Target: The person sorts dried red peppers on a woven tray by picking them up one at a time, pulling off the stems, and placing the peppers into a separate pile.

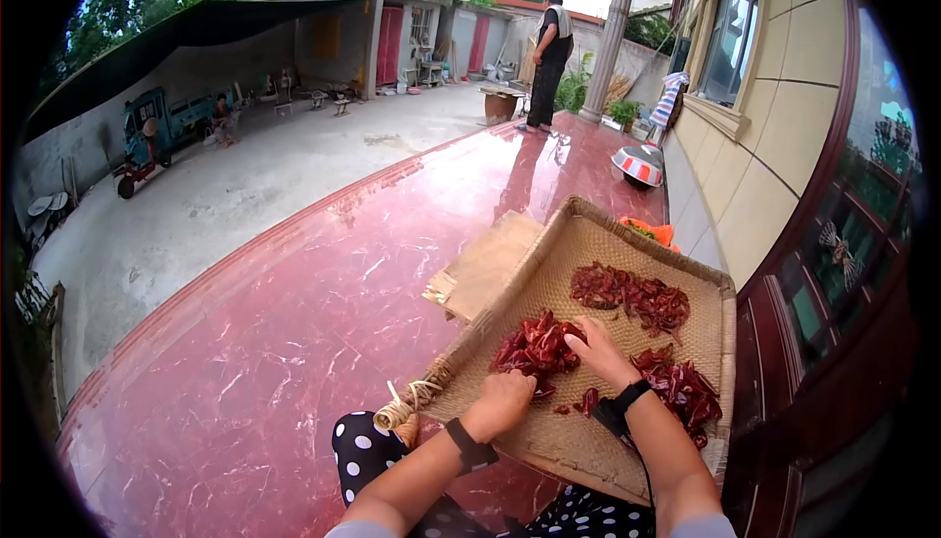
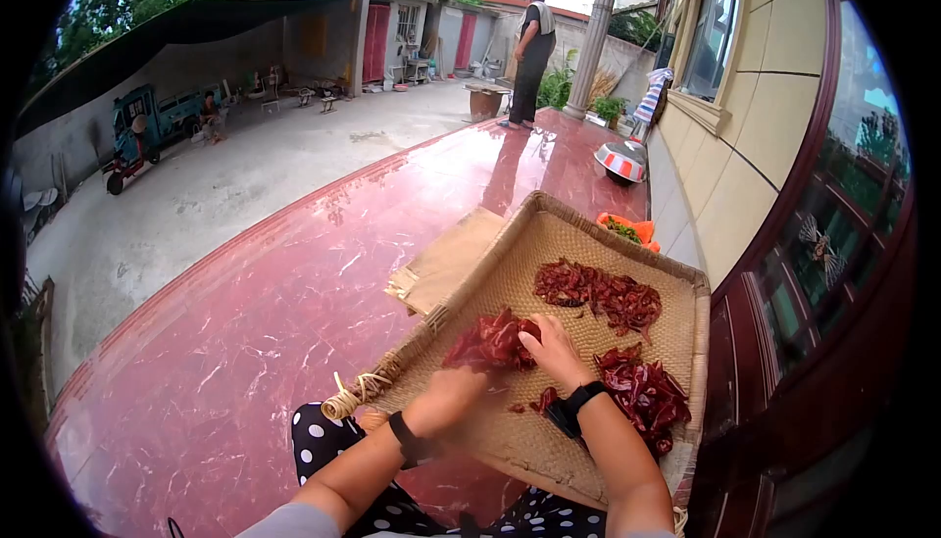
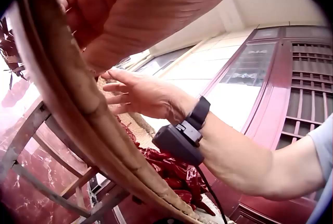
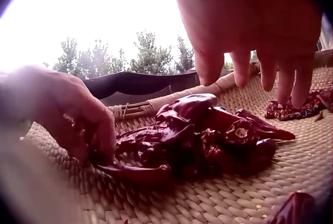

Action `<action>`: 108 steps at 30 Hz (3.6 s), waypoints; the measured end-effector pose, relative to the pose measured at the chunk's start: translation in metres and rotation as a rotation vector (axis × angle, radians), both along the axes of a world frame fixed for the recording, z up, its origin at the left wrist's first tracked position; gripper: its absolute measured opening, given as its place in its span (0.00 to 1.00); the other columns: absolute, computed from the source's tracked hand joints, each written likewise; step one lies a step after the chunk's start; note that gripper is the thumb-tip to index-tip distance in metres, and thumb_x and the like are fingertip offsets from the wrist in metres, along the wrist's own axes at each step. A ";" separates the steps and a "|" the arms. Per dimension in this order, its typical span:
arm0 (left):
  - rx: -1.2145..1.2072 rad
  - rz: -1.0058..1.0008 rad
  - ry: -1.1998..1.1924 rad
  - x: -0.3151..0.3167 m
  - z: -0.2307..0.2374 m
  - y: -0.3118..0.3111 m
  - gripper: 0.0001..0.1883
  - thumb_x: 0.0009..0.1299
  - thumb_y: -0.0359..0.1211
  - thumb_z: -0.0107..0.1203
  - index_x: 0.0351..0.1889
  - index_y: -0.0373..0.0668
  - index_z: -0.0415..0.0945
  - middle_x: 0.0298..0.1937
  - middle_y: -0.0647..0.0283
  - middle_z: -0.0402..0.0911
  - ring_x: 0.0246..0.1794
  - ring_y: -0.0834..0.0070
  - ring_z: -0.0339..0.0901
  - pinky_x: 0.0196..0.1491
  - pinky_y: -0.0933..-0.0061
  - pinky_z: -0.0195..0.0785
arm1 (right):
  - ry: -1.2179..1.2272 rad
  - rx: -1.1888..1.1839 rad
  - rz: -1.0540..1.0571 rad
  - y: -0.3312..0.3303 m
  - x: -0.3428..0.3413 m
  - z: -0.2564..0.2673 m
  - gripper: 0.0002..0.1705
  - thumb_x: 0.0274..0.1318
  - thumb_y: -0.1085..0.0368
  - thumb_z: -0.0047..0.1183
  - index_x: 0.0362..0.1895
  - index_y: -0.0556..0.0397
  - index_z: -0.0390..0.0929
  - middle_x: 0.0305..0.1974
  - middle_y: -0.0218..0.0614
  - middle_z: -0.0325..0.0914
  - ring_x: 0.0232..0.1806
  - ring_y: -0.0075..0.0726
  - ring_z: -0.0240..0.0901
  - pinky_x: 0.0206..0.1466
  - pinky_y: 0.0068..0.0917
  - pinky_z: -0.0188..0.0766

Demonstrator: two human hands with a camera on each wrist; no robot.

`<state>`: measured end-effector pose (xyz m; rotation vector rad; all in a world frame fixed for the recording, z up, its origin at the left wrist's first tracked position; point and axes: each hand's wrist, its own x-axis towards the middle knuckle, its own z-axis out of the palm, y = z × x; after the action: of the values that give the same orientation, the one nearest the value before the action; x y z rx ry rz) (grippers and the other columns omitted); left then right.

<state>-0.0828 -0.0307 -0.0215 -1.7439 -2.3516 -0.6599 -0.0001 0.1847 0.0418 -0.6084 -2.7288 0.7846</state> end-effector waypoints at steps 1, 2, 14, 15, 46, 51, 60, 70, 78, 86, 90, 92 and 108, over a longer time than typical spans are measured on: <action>0.027 -0.013 0.013 0.000 -0.003 -0.001 0.04 0.70 0.31 0.51 0.36 0.44 0.76 0.29 0.56 0.78 0.28 0.60 0.81 0.27 0.59 0.73 | 0.007 -0.016 -0.053 0.003 -0.012 -0.012 0.36 0.67 0.47 0.51 0.69 0.58 0.65 0.68 0.56 0.64 0.71 0.60 0.58 0.73 0.48 0.56; 0.054 -0.023 0.026 -0.001 -0.004 -0.001 0.04 0.69 0.31 0.50 0.36 0.44 0.76 0.29 0.56 0.78 0.28 0.60 0.81 0.27 0.59 0.73 | 0.015 -0.031 -0.103 0.007 -0.025 -0.023 0.37 0.67 0.46 0.50 0.70 0.59 0.64 0.68 0.58 0.64 0.71 0.60 0.58 0.73 0.47 0.56; 0.107 -0.033 -0.002 -0.007 -0.001 -0.004 0.04 0.67 0.30 0.49 0.36 0.42 0.75 0.28 0.56 0.77 0.27 0.58 0.81 0.27 0.55 0.73 | 0.048 -0.322 0.008 0.021 -0.026 -0.060 0.24 0.64 0.59 0.54 0.59 0.61 0.74 0.58 0.51 0.75 0.61 0.49 0.71 0.65 0.40 0.67; 0.112 -0.031 -0.014 -0.008 -0.004 -0.002 0.05 0.67 0.30 0.49 0.36 0.42 0.75 0.29 0.55 0.77 0.28 0.58 0.81 0.28 0.55 0.73 | 0.083 -0.319 0.044 0.018 -0.022 -0.060 0.25 0.64 0.60 0.53 0.60 0.61 0.74 0.58 0.51 0.75 0.62 0.50 0.71 0.65 0.40 0.67; -0.122 -0.123 -0.204 -0.014 0.036 -0.018 0.08 0.67 0.28 0.49 0.40 0.45 0.78 0.36 0.55 0.84 0.41 0.53 0.83 0.40 0.53 0.75 | -0.232 0.522 -0.389 0.061 0.163 0.090 0.17 0.51 0.63 0.65 0.45 0.52 0.77 0.44 0.44 0.80 0.50 0.53 0.77 0.51 0.45 0.72; -0.030 -0.149 -0.234 -0.011 0.037 -0.021 0.08 0.66 0.27 0.49 0.39 0.45 0.79 0.35 0.54 0.83 0.40 0.53 0.82 0.41 0.52 0.75 | -0.344 0.809 -0.430 0.049 0.168 0.087 0.22 0.52 0.66 0.64 0.52 0.54 0.76 0.50 0.41 0.77 0.55 0.52 0.73 0.54 0.45 0.72; -0.196 -0.114 -0.226 -0.005 0.058 -0.026 0.09 0.67 0.27 0.49 0.40 0.45 0.79 0.34 0.53 0.83 0.40 0.54 0.82 0.41 0.53 0.74 | -0.333 0.172 0.004 -0.049 0.088 -0.008 0.35 0.61 0.65 0.55 0.72 0.42 0.62 0.62 0.48 0.66 0.60 0.55 0.70 0.62 0.43 0.70; -0.207 -0.135 -0.180 -0.010 0.053 -0.026 0.07 0.70 0.32 0.51 0.42 0.47 0.78 0.32 0.53 0.83 0.38 0.53 0.83 0.40 0.52 0.74 | -0.106 0.433 0.017 -0.037 0.100 0.003 0.18 0.54 0.73 0.55 0.47 0.39 0.84 0.42 0.36 0.78 0.50 0.48 0.72 0.51 0.44 0.73; -0.162 -0.156 -0.202 -0.009 0.054 -0.026 0.08 0.68 0.29 0.49 0.40 0.47 0.79 0.34 0.54 0.83 0.39 0.54 0.83 0.40 0.52 0.74 | 0.024 0.673 -0.249 0.018 0.171 0.073 0.18 0.54 0.71 0.58 0.50 0.43 0.82 0.43 0.36 0.79 0.50 0.48 0.72 0.52 0.42 0.73; -0.150 -0.193 -0.217 -0.007 0.046 -0.022 0.08 0.68 0.29 0.48 0.41 0.46 0.79 0.36 0.56 0.83 0.42 0.55 0.82 0.43 0.55 0.75 | -0.035 0.783 -0.402 0.040 0.188 0.060 0.21 0.54 0.69 0.61 0.55 0.47 0.80 0.56 0.39 0.78 0.58 0.50 0.71 0.61 0.42 0.68; -0.155 -0.306 -0.275 0.002 0.059 -0.021 0.07 0.68 0.29 0.50 0.42 0.44 0.78 0.38 0.57 0.82 0.44 0.56 0.81 0.44 0.57 0.75 | 0.019 0.204 -0.006 -0.044 0.140 0.061 0.22 0.61 0.66 0.56 0.60 0.54 0.75 0.57 0.45 0.76 0.63 0.53 0.69 0.67 0.40 0.64; -0.075 -0.332 -0.326 0.010 0.050 -0.014 0.08 0.68 0.28 0.51 0.42 0.44 0.78 0.39 0.57 0.82 0.44 0.55 0.81 0.44 0.57 0.75 | -0.039 -0.009 0.274 -0.076 0.125 0.040 0.32 0.64 0.63 0.56 0.71 0.52 0.66 0.65 0.49 0.70 0.67 0.49 0.66 0.70 0.38 0.63; -0.080 0.031 -0.157 -0.009 0.057 -0.022 0.15 0.69 0.24 0.50 0.52 0.47 0.77 0.52 0.52 0.74 0.46 0.51 0.80 0.47 0.55 0.76 | -0.001 0.861 -0.363 0.039 0.183 0.052 0.22 0.61 0.71 0.54 0.61 0.50 0.75 0.53 0.42 0.79 0.57 0.49 0.72 0.61 0.41 0.65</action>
<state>-0.0923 -0.0532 0.0351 -1.7431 -2.5365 -0.7332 0.1826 0.2241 0.0940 -0.8210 -2.4871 -0.4622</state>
